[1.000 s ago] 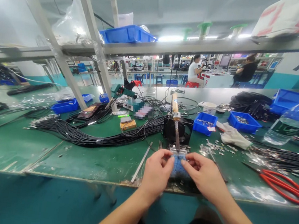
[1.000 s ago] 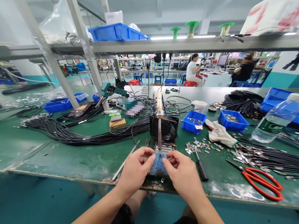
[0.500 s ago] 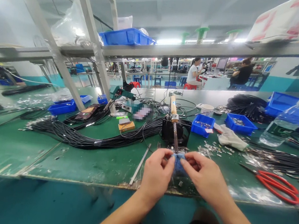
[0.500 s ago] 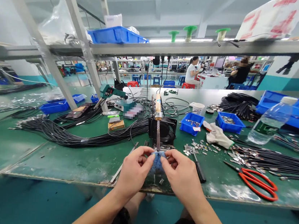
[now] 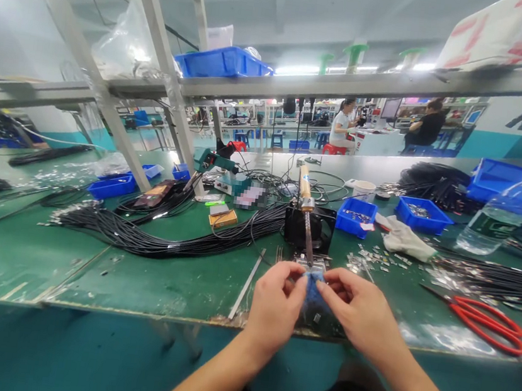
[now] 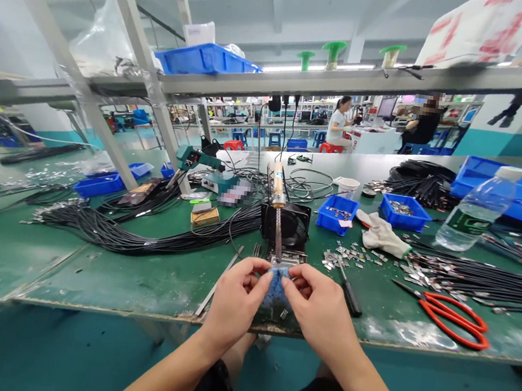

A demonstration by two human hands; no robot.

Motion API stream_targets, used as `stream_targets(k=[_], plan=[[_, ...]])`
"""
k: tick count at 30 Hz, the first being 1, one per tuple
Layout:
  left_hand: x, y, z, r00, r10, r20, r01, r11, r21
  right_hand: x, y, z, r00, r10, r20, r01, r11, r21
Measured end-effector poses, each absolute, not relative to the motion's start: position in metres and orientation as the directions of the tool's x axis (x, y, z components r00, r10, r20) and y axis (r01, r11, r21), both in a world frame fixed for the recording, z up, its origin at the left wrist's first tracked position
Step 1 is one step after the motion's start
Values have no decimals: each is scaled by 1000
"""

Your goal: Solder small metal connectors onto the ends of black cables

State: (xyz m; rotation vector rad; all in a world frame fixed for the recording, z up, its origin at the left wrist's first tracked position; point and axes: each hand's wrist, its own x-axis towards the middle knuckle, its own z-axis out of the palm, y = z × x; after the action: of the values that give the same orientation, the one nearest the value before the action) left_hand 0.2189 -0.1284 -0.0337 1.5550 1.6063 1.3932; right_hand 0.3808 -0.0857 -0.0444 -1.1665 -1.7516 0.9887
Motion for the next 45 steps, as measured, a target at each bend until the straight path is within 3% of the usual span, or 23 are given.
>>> stream_targets(k=[15, 31, 40, 45], plan=[[212, -124, -45, -247, 935, 256, 388, -147, 910, 383, -75, -56, -295, 945, 141, 373, 250, -893], [219, -128, -27, -209, 939, 275, 437, -162, 885, 380, -84, -38, -222, 957, 188, 392, 264, -881], [205, -146, -41, -190, 955, 226, 526, -96, 845, 400, -88, -47, -301, 951, 70, 371, 184, -910], [168, -181, -35, -234, 943, 234, 602, -48, 797, 444, -70, -36, -116, 993, 33, 422, 79, -903]])
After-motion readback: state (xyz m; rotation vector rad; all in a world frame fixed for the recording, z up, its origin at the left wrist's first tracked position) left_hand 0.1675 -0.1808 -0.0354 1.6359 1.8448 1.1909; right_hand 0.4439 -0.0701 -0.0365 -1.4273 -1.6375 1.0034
